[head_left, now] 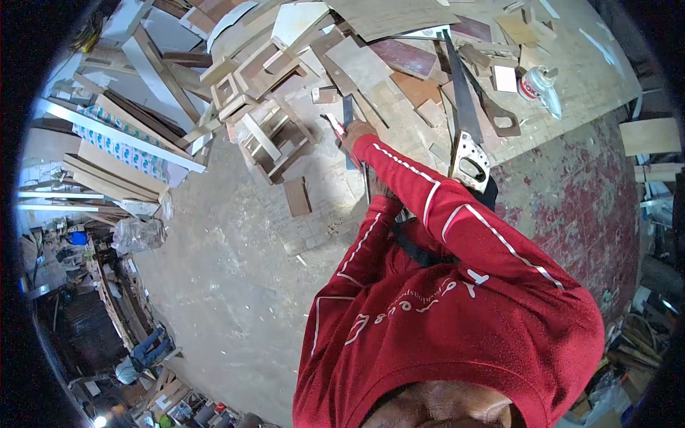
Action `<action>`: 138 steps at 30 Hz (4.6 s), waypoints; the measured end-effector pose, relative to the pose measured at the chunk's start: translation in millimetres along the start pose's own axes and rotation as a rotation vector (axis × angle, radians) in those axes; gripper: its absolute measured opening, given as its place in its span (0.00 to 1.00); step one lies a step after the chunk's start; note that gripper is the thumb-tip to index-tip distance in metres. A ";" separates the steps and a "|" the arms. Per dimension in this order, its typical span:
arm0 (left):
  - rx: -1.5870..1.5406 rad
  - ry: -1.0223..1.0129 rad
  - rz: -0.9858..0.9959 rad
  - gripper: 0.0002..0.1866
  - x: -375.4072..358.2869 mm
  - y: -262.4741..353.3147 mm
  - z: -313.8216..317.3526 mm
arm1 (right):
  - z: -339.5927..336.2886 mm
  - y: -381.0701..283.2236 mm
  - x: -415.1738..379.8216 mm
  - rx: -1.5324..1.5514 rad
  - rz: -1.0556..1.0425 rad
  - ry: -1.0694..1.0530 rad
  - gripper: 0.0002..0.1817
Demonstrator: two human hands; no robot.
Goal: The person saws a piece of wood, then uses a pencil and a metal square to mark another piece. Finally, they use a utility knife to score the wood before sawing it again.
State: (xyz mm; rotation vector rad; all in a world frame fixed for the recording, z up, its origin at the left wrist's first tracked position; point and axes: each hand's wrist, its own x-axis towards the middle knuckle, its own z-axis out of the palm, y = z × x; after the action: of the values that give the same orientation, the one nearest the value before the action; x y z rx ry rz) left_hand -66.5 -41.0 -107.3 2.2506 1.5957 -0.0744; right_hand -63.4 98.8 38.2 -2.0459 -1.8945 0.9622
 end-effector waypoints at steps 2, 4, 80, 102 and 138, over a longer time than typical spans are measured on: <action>-0.015 -0.002 -0.016 0.39 -2.2 -0.2 -5.4 | 19.9 2.2 5.2 -0.018 -0.022 -0.027 0.18; -0.039 -0.014 -0.039 0.39 -5.6 5.4 -8.9 | 20.2 -0.1 0.0 -0.051 -0.052 -0.072 0.15; -0.103 0.396 -0.501 0.16 13.9 -23.0 -141.5 | -162.3 295.4 -67.1 0.069 0.400 0.682 0.18; -0.101 0.158 -0.655 0.20 101.1 -72.5 -175.6 | -136.8 316.8 -135.7 0.569 0.113 0.863 0.07; -0.137 0.247 -0.330 0.14 48.7 -39.7 -236.3 | -87.9 264.0 -125.7 0.572 -0.143 0.456 0.13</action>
State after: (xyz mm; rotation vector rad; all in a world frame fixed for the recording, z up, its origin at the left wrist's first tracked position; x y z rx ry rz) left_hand -126.6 92.9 88.3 1.9347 2.0229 0.2277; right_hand 207.0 -38.4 2.4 -1.5937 -1.3165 0.7940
